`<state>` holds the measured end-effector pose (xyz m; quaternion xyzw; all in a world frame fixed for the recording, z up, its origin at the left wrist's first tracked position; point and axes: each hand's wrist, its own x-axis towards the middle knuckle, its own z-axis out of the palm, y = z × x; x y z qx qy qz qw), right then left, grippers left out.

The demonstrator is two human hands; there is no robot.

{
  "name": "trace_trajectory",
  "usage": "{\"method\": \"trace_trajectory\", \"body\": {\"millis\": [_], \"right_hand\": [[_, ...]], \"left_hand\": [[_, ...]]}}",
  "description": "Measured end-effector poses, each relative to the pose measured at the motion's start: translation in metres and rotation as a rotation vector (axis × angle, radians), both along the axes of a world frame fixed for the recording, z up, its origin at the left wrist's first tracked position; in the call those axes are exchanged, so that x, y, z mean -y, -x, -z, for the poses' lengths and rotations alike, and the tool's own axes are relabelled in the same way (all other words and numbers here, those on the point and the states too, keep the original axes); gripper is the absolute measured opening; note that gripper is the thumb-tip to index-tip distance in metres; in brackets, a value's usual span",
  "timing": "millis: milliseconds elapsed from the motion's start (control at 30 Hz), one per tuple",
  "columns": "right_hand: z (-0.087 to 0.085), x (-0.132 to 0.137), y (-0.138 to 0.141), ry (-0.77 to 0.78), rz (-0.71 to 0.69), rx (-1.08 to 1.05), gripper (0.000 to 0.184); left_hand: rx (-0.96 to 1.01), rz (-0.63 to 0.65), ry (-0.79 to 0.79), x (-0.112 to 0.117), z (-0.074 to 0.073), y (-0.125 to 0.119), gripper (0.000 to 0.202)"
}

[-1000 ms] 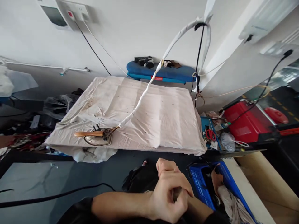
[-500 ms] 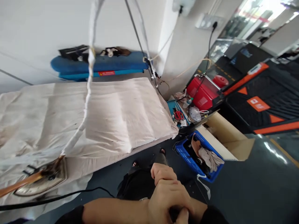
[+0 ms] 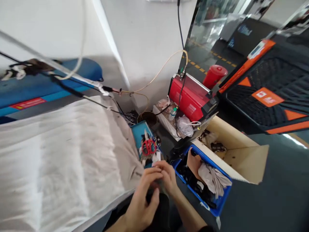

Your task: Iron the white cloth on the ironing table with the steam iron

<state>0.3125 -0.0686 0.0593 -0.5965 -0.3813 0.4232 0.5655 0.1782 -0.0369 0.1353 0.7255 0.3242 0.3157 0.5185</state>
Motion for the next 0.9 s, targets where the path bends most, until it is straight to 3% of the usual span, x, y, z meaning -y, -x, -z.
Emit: {"method": "trace_trajectory", "body": {"millis": [67,200,267,333,400,500,633,767,900], "right_hand": [[0.025,-0.04,-0.086,-0.031,0.107,-0.07,0.041],[0.097,-0.103,-0.234,0.136,0.371,0.032,0.027],[0.139,-0.124,-0.286,0.211,0.437,0.072,0.026],[0.178,-0.14,-0.321,0.256,0.483,0.07,0.027],[0.209,-0.151,-0.337,0.293,0.492,0.053,0.029],[0.244,-0.158,-0.339,0.354,0.471,0.037,0.031],[0.28,-0.154,-0.328,0.431,0.398,0.0,0.033],[0.307,-0.142,-0.322,0.476,0.31,-0.084,0.037],[0.311,-0.134,-0.323,0.5,0.249,-0.087,0.038]], "left_hand": [[-0.11,-0.02,0.111,-0.039,0.018,-0.047,0.03],[-0.314,-0.046,0.217,-0.112,0.051,-0.122,0.022],[-0.343,-0.085,0.234,-0.143,0.069,-0.151,0.021],[-0.33,-0.167,0.243,-0.17,0.09,-0.179,0.019],[-0.287,-0.314,0.246,-0.195,0.117,-0.209,0.016],[-0.168,-0.519,0.276,-0.223,0.16,-0.258,0.01],[-0.077,-0.494,0.372,-0.235,0.201,-0.309,0.011],[-0.185,-0.394,0.43,-0.22,0.212,-0.326,0.018],[-0.272,-0.316,0.453,-0.197,0.206,-0.319,0.023]]}}
